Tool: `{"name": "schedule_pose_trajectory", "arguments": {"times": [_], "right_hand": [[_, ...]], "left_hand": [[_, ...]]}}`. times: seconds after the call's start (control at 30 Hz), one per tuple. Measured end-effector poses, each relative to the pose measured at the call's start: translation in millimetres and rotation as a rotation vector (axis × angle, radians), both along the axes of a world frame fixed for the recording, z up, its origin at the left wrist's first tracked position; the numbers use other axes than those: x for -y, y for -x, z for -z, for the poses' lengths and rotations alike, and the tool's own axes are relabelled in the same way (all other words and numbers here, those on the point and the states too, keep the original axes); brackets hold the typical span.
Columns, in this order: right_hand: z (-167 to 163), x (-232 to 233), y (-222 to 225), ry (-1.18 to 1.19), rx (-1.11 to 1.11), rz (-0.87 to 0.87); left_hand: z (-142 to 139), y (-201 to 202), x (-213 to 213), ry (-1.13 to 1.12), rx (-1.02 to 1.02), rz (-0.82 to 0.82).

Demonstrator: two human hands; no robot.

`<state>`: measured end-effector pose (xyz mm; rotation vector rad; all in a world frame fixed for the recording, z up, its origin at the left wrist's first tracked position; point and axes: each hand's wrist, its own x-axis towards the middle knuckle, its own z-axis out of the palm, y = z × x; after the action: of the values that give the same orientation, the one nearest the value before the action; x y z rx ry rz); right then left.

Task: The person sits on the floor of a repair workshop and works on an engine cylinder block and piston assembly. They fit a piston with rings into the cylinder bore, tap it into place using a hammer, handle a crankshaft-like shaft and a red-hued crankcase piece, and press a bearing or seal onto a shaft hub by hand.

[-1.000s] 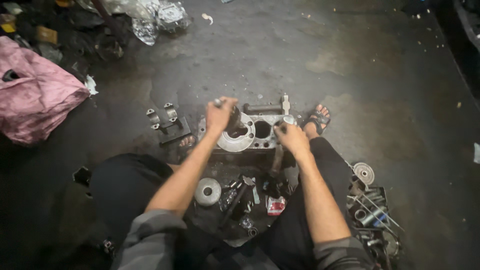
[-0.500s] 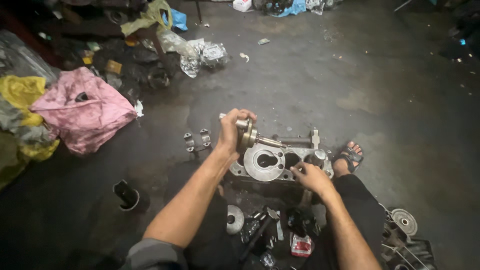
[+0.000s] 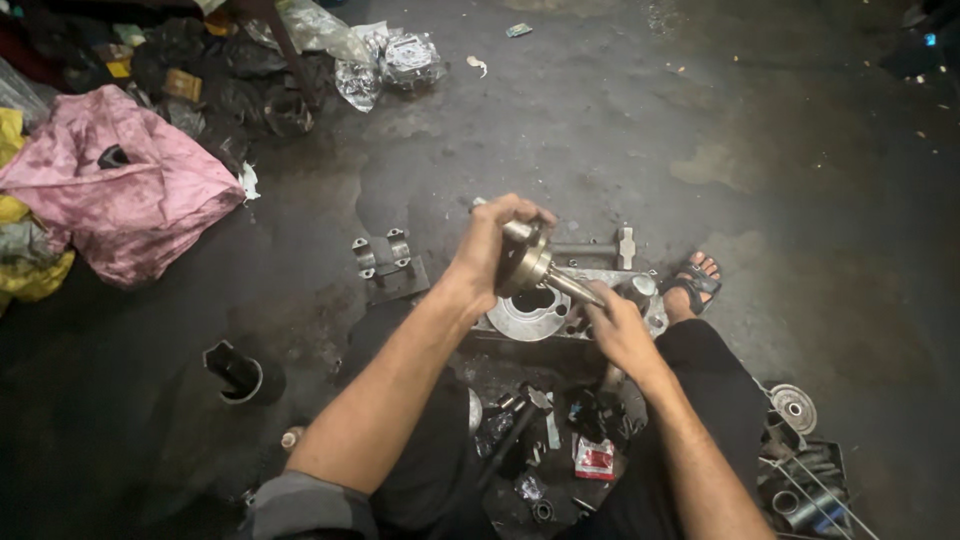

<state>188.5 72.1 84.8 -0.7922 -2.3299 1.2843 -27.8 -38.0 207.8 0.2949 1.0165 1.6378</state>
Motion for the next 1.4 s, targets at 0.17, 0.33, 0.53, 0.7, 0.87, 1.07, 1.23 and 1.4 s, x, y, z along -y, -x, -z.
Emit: {"name": "schedule_pose_trajectory", "arguments": {"times": [0.17, 0.33, 0.53, 0.7, 0.87, 1.07, 1.23, 1.4], "right_hand": [[-8.6, 3.8, -3.8, 0.221, -0.243, 0.005], [-8.0, 3.3, -12.0, 0.256, -0.284, -0.006], [-3.2, -6.2, -24.3, 0.362, -0.402, -0.125], [-3.5, -11.2, -34.7, 0.422, -0.433, -0.214], [-8.0, -9.4, -38.3, 0.408, -0.423, -0.266], [-18.4, -4.2, -36.9, 0.418, -0.381, -0.257], [-29.3, 3.0, -34.6, 0.375, -0.323, -0.214], [-36.1, 5.3, -33.7, 0.344, -0.273, -0.199]], "left_hand": [[7.7, -5.9, -8.9, 0.019, 0.147, 0.101], [19.3, -12.0, -12.3, 0.069, 0.089, 0.148], [29.3, -20.6, -19.7, 0.168, 0.068, 0.220], [35.2, -27.2, -24.1, 0.179, 0.094, 0.243], [39.5, -28.9, -24.0, 0.186, 0.100, 0.256], [41.1, -30.6, -25.7, 0.197, 0.045, 0.283], [39.5, -31.7, -24.1, 0.220, 0.021, 0.298], [32.0, -33.2, -19.7, 0.235, -0.037, 0.261]]}}
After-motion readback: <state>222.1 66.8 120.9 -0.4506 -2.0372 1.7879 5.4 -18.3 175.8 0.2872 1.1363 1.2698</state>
